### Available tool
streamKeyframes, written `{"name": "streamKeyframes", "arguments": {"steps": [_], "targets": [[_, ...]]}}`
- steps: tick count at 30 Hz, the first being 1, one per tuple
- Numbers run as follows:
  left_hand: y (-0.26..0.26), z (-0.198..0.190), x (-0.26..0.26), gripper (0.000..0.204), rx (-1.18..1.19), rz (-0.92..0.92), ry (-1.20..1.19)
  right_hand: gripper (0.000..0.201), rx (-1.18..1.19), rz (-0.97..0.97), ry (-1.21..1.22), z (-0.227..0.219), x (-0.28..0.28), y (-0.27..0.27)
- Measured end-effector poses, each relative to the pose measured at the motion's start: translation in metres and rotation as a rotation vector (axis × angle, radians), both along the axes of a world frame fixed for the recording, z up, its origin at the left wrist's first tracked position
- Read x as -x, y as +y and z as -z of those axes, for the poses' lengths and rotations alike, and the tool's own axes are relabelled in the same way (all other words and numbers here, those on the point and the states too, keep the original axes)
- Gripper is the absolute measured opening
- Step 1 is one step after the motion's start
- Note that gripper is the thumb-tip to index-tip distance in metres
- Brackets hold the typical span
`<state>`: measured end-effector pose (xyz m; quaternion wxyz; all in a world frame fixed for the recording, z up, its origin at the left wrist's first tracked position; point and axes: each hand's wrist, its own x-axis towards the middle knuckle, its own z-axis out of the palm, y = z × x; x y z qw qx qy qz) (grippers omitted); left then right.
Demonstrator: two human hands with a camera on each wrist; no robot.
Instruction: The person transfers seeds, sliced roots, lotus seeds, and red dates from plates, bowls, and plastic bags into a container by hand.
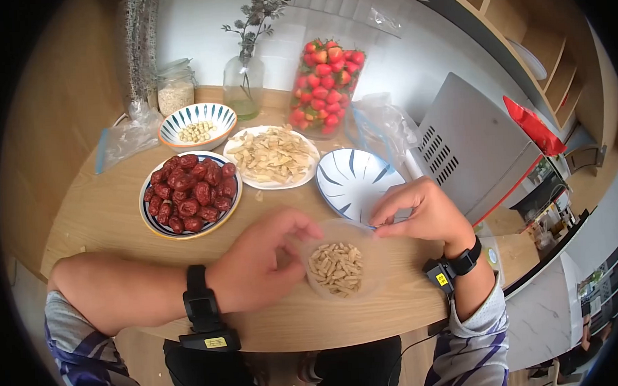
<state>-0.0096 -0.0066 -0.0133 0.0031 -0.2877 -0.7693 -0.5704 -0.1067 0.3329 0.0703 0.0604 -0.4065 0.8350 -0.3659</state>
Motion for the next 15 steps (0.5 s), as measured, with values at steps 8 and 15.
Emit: {"name": "streamKeyframes", "arguments": {"steps": [8, 15], "targets": [[0.0004, 0.0002, -0.0003, 0.049, 0.005, 0.005, -0.003, 0.018, 0.048, 0.001, -0.036, -0.0011, -0.0015, -0.0005], [0.0006, -0.0009, -0.0008, 0.047, 0.011, -0.005, 0.050, 0.018, 0.114, 0.012, -0.143, 0.0026, 0.0034, 0.0023]]}}
